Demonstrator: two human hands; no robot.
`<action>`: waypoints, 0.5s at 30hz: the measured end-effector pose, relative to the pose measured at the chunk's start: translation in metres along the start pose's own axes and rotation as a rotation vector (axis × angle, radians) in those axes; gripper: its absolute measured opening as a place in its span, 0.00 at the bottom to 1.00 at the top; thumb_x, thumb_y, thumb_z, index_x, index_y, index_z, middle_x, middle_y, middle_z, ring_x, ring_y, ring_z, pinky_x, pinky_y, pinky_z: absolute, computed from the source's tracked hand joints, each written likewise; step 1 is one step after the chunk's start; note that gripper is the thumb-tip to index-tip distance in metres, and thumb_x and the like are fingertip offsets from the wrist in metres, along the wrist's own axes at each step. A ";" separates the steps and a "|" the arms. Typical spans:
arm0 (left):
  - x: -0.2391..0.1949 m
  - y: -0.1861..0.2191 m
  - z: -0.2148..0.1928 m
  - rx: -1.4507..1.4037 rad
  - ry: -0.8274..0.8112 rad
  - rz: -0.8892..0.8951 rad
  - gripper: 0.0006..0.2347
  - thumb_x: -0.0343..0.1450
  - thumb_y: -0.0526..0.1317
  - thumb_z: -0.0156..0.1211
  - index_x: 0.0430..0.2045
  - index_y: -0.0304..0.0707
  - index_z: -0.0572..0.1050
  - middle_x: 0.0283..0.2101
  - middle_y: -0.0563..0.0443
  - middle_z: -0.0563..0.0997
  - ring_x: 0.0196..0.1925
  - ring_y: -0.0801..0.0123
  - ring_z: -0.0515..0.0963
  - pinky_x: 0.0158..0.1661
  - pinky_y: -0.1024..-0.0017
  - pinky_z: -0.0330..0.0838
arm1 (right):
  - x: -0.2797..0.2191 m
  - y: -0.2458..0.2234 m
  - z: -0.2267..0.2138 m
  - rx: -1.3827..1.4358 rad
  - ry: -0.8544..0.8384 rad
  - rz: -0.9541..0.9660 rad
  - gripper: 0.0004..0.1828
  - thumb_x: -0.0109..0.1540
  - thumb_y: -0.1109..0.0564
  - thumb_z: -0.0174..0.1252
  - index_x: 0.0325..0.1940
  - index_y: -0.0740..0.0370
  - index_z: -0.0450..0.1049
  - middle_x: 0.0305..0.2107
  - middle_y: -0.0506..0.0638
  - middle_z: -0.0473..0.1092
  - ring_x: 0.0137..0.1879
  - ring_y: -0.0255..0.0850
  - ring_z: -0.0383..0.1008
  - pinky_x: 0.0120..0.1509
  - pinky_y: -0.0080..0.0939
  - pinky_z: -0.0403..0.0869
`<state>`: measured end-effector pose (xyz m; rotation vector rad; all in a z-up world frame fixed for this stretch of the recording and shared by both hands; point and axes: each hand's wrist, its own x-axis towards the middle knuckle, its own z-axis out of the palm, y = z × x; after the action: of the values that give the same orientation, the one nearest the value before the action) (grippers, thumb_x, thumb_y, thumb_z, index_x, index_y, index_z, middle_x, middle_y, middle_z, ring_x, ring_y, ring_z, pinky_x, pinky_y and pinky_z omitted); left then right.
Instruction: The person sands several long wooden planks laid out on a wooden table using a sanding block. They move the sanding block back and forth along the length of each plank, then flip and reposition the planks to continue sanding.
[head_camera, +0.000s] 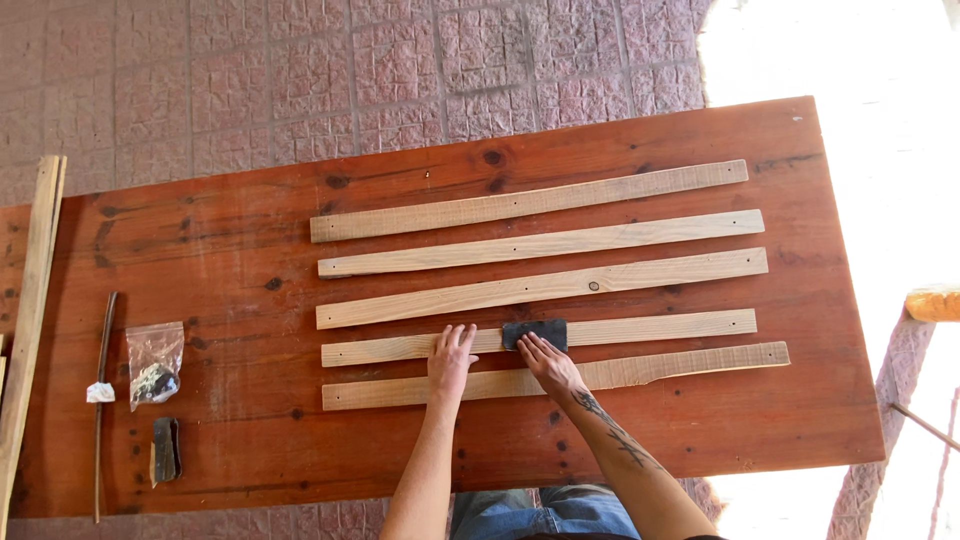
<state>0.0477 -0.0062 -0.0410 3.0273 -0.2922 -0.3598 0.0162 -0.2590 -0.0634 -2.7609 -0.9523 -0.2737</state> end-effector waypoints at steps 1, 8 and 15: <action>0.001 0.004 0.007 0.016 0.010 0.014 0.29 0.64 0.51 0.70 0.63 0.61 0.69 0.59 0.55 0.74 0.67 0.60 0.69 0.61 0.59 0.68 | -0.006 0.001 -0.003 0.008 -0.007 0.010 0.28 0.59 0.65 0.55 0.65 0.62 0.69 0.57 0.57 0.72 0.68 0.47 0.69 0.69 0.43 0.69; 0.008 0.014 0.015 -0.052 0.015 0.007 0.26 0.63 0.50 0.70 0.58 0.58 0.73 0.55 0.58 0.76 0.64 0.67 0.71 0.60 0.65 0.68 | -0.001 0.004 0.001 0.034 0.019 0.018 0.26 0.60 0.65 0.52 0.63 0.61 0.70 0.57 0.56 0.72 0.66 0.48 0.71 0.67 0.42 0.71; 0.015 0.008 0.042 -0.175 -0.021 -0.014 0.27 0.61 0.47 0.72 0.57 0.56 0.74 0.54 0.57 0.77 0.64 0.64 0.71 0.60 0.67 0.71 | -0.019 0.014 -0.003 0.003 0.008 0.013 0.25 0.61 0.65 0.51 0.64 0.60 0.69 0.58 0.56 0.72 0.67 0.47 0.70 0.68 0.41 0.70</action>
<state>0.0506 -0.0192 -0.0847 2.8571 -0.2279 -0.3957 0.0100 -0.2816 -0.0670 -2.7599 -0.9319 -0.2807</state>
